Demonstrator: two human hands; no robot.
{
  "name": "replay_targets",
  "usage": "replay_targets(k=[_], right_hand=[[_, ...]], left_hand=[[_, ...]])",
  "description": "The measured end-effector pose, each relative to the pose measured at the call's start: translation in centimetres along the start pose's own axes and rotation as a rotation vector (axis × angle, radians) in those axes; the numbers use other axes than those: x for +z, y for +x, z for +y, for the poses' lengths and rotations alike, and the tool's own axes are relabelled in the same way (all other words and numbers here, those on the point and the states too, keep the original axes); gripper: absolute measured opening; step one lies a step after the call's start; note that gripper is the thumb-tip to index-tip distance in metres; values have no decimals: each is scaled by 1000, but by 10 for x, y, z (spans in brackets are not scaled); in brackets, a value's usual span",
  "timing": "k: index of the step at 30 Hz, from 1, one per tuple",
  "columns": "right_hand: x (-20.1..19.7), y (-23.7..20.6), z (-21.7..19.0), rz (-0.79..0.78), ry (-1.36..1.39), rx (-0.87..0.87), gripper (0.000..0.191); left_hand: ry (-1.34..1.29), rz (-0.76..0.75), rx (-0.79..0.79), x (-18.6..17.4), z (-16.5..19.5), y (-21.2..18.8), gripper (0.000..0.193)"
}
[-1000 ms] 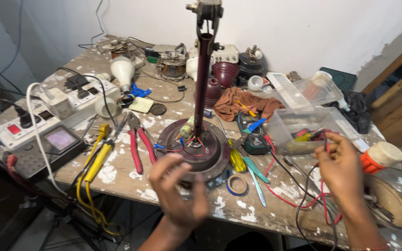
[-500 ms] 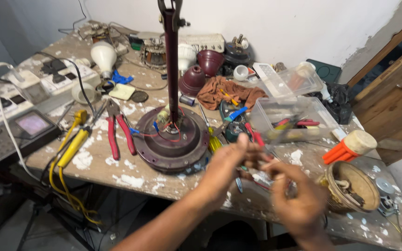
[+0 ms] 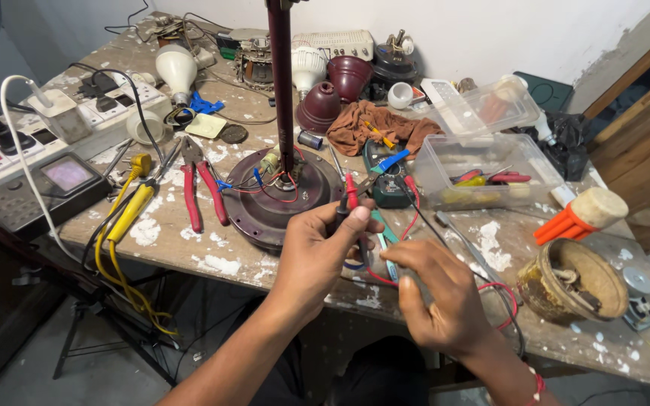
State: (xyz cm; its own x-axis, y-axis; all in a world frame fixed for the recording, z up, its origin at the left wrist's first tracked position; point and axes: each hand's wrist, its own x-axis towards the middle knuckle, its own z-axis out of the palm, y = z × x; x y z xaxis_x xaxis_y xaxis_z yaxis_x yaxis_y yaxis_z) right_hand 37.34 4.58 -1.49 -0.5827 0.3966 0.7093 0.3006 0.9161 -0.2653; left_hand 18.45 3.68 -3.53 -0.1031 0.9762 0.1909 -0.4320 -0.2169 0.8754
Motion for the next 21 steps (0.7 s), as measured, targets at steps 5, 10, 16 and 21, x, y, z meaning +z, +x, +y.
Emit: replay_targets(k=[5, 10, 16, 21], right_hand=[[26, 32, -6, 73, -39, -18, 42], [42, 60, -15, -133, -146, -70, 60], [65, 71, -19, -135, -128, -92, 58], [75, 84, -26, -133, -163, -93, 56]], left_hand=[[45, 39, -61, -20, 5, -15, 30], [28, 99, -118, -48, 19, -23, 27], [51, 52, -131, -83, 35, -18, 26], [32, 8, -180, -101, 45, -12, 26]])
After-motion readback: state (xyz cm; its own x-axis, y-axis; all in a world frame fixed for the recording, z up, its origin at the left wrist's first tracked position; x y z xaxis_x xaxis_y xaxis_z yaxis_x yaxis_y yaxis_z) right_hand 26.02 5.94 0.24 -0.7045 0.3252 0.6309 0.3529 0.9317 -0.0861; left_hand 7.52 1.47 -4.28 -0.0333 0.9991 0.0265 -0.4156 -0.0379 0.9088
